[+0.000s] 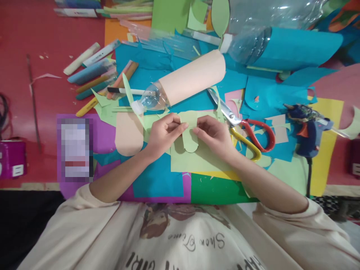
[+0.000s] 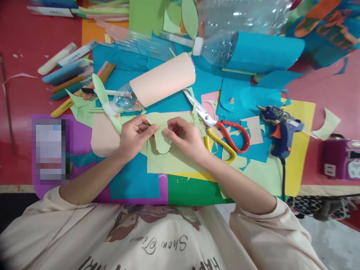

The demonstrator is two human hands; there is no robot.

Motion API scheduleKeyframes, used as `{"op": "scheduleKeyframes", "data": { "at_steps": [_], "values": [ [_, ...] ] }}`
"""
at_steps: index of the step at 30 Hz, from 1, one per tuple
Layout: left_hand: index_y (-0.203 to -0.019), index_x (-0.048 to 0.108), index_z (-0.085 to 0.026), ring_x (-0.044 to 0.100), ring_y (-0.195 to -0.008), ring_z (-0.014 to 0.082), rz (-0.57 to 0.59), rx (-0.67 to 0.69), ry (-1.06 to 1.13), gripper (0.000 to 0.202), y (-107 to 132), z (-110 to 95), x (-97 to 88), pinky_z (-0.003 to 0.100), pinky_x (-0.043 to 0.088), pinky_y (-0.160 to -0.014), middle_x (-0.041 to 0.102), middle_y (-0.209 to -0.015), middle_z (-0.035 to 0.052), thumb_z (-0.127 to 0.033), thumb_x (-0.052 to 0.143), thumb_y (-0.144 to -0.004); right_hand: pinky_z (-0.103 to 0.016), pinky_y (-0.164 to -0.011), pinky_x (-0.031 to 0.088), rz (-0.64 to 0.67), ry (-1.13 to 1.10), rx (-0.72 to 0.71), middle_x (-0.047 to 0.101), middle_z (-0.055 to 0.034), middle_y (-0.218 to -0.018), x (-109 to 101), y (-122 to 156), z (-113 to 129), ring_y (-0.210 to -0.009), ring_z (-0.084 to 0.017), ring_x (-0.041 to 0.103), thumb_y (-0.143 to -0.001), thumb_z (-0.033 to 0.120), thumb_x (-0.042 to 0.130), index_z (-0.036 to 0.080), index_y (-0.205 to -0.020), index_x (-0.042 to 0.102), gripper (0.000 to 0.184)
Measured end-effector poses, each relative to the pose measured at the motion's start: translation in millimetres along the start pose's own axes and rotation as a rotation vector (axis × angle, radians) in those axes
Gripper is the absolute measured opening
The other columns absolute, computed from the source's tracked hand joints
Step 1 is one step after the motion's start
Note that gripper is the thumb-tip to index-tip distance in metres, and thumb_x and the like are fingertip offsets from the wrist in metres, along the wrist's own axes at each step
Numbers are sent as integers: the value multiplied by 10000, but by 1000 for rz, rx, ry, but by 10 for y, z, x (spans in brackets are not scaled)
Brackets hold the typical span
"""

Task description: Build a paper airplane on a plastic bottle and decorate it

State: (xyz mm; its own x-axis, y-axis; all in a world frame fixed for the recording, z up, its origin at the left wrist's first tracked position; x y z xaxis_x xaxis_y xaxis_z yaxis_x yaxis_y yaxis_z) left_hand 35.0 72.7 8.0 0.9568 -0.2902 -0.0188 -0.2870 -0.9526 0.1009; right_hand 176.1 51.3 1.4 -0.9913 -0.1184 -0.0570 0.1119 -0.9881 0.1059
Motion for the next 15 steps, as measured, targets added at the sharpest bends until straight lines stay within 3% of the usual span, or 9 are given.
{"op": "scheduleKeyframes", "data": {
  "at_steps": [5,10,15],
  "values": [
    [-675,487,-200,509,-476,76,41,-4,-15,428,-9,-19,29,186,398,-448,539,-532,-57,-541,737,-739,-238,-467,306,12,28,21,445,53,-558,13,-2,36,-500,-75,395,-803,487,686,194,-670,517,363],
    [-685,544,-192,555,-517,91,68,2,-12,282,-33,-37,21,195,439,-486,581,-569,-36,-427,641,-805,-244,-490,337,9,-19,40,500,32,-585,2,-3,40,-523,-90,447,-808,535,669,193,-701,550,377],
    [-649,555,-181,517,-502,77,106,34,-82,243,-23,-60,45,191,422,-484,553,-561,-37,-349,610,-816,-242,-488,327,2,-16,36,476,47,-563,-14,-7,60,-499,-75,396,-804,540,671,193,-685,533,392]
  ]
}}
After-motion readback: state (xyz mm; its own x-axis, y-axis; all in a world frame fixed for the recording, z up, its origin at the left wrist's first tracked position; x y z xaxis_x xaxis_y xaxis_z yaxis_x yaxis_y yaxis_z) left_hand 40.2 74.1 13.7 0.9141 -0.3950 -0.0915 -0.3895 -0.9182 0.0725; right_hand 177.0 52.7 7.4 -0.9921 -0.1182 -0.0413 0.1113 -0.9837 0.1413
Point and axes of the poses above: each hand's wrist, its own y-axis away from the middle knuckle, its own x-axis out of the palm, z = x × y, the point moved 7 cm from there along -y, towards the middle knuckle
